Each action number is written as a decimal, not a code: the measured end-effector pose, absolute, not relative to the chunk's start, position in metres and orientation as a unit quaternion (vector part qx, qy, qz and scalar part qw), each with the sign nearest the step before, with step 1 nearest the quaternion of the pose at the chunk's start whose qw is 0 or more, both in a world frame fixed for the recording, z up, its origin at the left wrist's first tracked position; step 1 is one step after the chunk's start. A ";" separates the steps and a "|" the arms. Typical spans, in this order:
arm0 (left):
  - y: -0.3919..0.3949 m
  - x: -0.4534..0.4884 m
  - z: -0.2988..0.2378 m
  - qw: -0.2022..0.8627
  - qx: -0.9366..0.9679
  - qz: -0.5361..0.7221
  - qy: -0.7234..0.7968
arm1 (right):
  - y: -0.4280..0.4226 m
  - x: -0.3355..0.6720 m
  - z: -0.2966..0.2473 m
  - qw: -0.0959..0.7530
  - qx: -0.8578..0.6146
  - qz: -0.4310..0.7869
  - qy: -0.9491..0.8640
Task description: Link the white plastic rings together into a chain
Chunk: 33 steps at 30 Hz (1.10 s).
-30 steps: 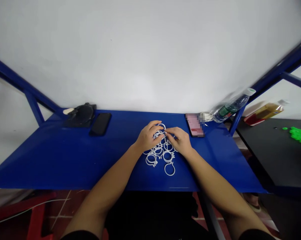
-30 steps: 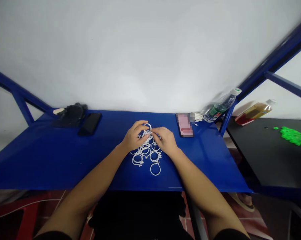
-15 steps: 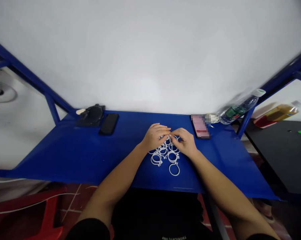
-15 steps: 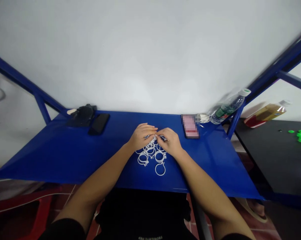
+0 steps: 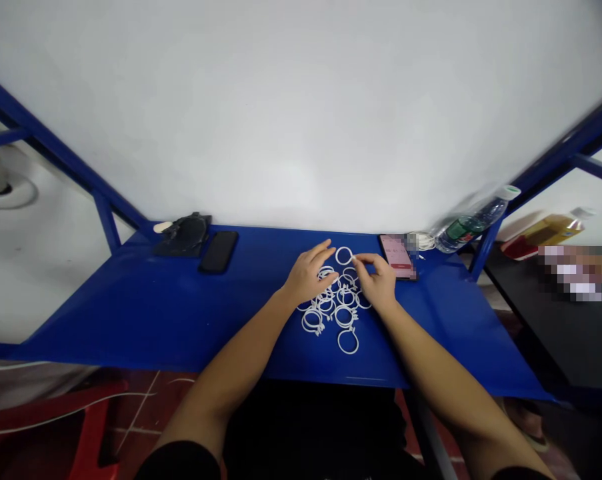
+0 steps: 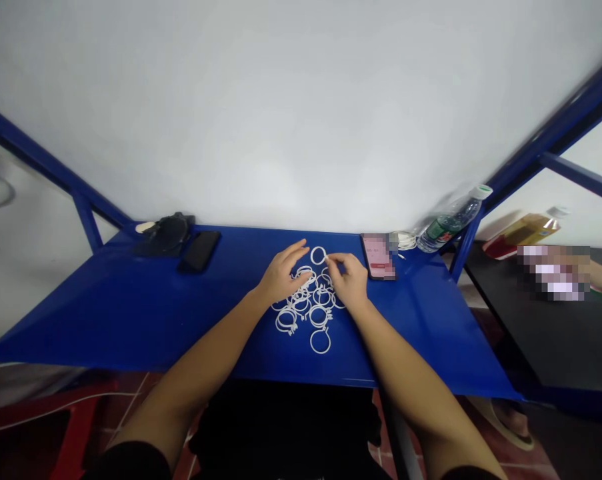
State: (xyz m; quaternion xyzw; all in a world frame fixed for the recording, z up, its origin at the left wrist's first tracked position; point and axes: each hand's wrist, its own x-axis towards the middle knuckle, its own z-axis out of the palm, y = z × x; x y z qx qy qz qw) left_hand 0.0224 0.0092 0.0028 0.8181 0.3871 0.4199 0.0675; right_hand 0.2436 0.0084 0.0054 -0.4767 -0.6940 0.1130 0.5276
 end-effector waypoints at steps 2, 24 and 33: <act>0.015 0.018 -0.001 0.063 0.800 0.417 0.427 | 0.021 0.250 -0.005 0.518 -0.513 0.157 -0.667; 0.020 0.017 -0.015 0.087 0.841 0.283 0.453 | 0.048 0.252 -0.015 0.262 -0.444 0.110 -0.850; 0.020 0.016 -0.012 0.084 0.838 0.280 0.460 | 0.053 0.260 -0.022 0.314 -0.398 0.179 -0.843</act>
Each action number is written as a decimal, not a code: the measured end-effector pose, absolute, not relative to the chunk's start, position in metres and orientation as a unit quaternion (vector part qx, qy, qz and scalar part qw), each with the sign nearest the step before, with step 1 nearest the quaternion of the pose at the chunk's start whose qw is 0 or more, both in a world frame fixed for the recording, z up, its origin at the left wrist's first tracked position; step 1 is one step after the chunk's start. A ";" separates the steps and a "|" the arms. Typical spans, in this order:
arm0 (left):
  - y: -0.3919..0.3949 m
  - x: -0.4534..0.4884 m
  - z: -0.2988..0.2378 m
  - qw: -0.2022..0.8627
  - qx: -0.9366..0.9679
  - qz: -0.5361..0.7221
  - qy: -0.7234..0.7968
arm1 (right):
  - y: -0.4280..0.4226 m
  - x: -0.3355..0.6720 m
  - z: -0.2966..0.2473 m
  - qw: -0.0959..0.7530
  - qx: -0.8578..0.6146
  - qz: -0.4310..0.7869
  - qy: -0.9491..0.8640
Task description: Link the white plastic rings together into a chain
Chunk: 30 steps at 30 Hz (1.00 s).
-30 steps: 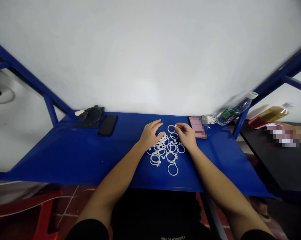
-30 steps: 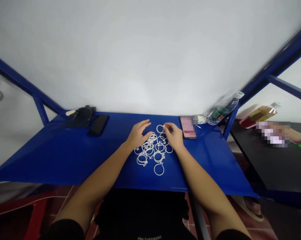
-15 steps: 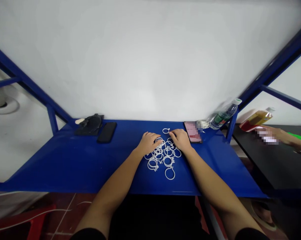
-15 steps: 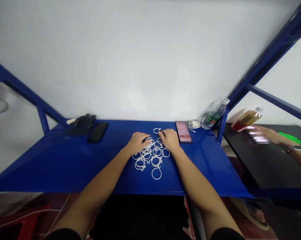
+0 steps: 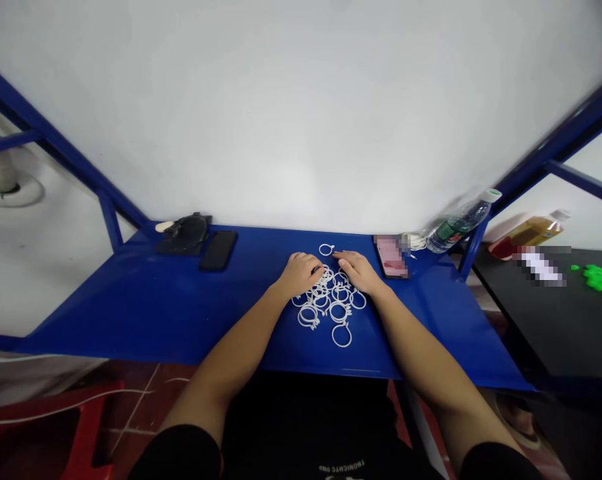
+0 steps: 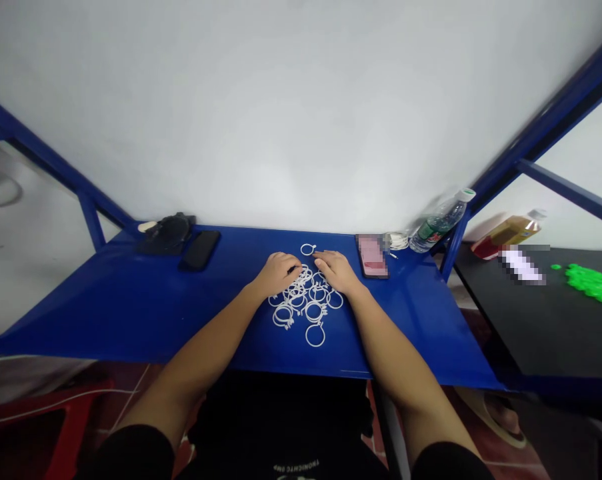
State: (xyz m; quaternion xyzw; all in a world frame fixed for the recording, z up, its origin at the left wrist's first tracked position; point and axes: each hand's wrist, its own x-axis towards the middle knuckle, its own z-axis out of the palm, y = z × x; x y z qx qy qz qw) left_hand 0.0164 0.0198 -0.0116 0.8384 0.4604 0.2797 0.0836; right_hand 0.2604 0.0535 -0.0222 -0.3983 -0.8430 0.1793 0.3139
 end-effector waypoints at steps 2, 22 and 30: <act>0.020 0.017 -0.011 0.084 0.843 0.270 0.458 | 0.052 0.254 -0.019 0.323 -0.389 0.180 -0.844; 0.014 0.015 -0.007 0.049 0.810 0.189 0.553 | 0.067 0.224 -0.005 0.268 -0.423 0.195 -0.843; 0.022 0.011 -0.006 0.025 0.786 0.280 0.551 | 0.058 0.227 0.003 0.314 -0.408 0.214 -0.830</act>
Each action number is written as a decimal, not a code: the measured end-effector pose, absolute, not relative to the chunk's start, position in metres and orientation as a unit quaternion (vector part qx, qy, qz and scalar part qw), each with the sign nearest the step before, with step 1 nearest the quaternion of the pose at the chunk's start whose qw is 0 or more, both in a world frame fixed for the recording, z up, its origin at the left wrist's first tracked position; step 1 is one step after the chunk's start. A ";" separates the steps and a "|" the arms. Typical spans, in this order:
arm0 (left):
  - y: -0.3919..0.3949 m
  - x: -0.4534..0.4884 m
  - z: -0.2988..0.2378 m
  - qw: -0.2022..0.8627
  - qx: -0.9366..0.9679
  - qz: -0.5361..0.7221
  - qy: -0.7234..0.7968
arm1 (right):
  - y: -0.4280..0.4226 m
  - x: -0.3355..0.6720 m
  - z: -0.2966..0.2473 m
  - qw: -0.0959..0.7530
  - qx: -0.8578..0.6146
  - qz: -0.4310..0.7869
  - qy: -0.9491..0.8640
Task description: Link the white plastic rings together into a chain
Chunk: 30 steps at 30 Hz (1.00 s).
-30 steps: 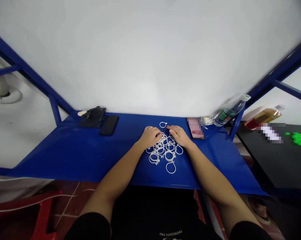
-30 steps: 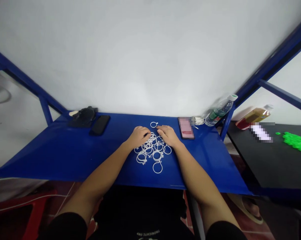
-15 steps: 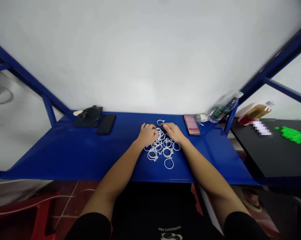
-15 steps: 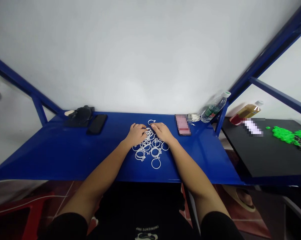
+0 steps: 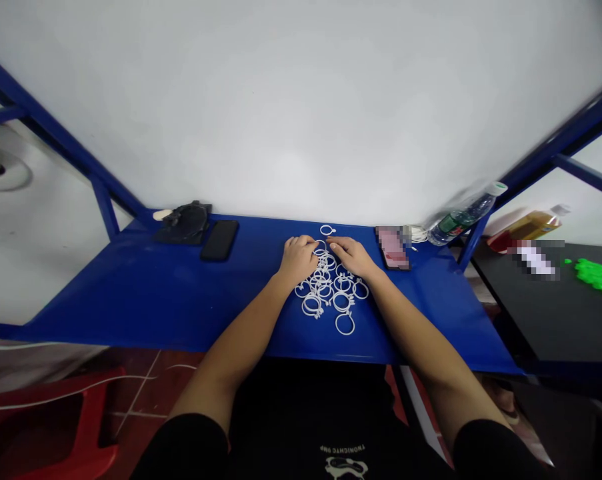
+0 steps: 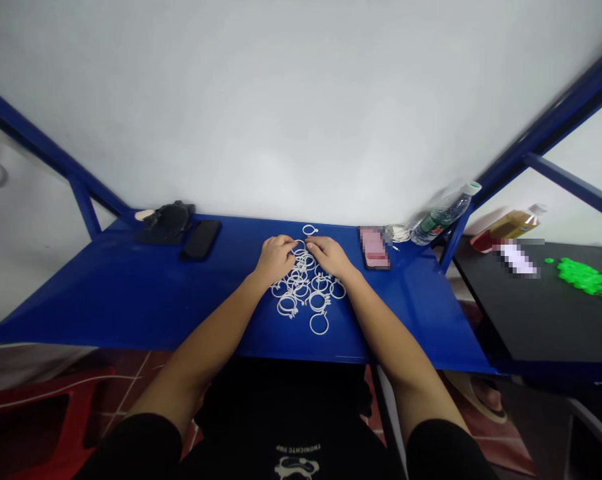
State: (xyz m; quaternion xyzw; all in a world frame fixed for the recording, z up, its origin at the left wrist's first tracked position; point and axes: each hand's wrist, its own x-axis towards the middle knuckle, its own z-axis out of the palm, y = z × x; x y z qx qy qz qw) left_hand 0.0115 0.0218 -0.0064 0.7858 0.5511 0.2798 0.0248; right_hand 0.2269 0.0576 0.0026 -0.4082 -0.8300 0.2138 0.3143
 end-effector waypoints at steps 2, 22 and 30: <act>0.023 0.012 -0.005 0.015 0.775 0.319 0.546 | 0.045 0.229 0.007 0.326 -0.410 0.211 -0.825; 0.017 0.023 -0.008 0.023 0.808 0.385 0.445 | 0.009 0.225 0.012 0.445 -0.351 0.084 -0.820; 0.015 0.024 -0.002 -0.003 0.791 0.439 0.427 | 0.011 0.225 0.008 0.430 -0.340 0.031 -0.836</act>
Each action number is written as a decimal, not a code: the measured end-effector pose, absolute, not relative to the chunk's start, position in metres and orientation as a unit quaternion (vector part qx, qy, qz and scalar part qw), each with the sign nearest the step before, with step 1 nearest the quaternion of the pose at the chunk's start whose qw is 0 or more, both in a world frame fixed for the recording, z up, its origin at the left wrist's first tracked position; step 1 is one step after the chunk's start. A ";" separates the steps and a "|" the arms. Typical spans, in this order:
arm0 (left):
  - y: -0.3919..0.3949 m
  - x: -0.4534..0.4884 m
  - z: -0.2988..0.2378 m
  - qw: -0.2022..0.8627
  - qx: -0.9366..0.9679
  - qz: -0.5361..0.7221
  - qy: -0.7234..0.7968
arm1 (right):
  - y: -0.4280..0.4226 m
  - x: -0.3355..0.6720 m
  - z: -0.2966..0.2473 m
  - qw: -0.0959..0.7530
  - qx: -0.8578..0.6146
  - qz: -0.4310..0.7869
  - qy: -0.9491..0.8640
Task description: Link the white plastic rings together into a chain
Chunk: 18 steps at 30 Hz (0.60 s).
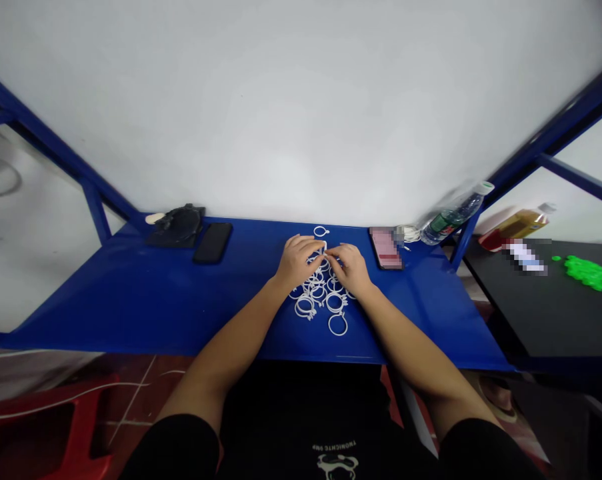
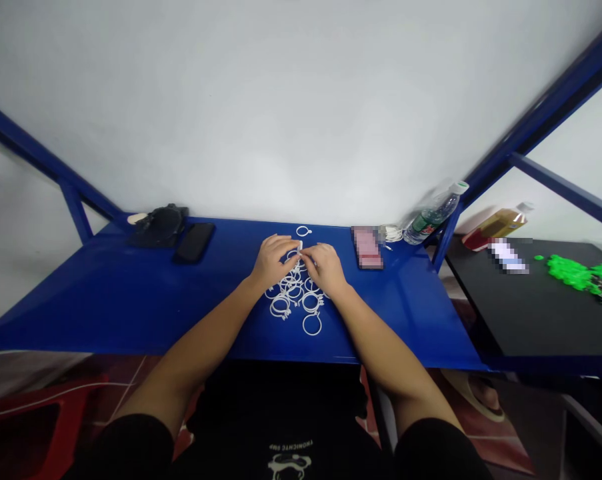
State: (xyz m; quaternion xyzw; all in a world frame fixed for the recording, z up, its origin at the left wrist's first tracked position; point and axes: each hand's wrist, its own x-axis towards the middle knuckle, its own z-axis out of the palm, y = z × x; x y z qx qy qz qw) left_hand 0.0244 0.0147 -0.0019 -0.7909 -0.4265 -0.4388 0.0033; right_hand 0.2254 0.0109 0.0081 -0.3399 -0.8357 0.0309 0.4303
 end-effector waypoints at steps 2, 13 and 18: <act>0.014 0.024 0.000 0.004 -0.798 -0.438 -0.413 | 0.011 0.226 0.007 0.421 -0.344 0.030 -0.839; 0.011 0.027 0.001 -0.019 -0.807 -0.410 -0.425 | 0.009 0.225 0.005 0.411 -0.383 0.090 -0.822; 0.009 0.030 0.003 -0.005 -0.795 -0.428 -0.430 | 0.005 0.218 0.009 0.452 -0.387 0.100 -0.797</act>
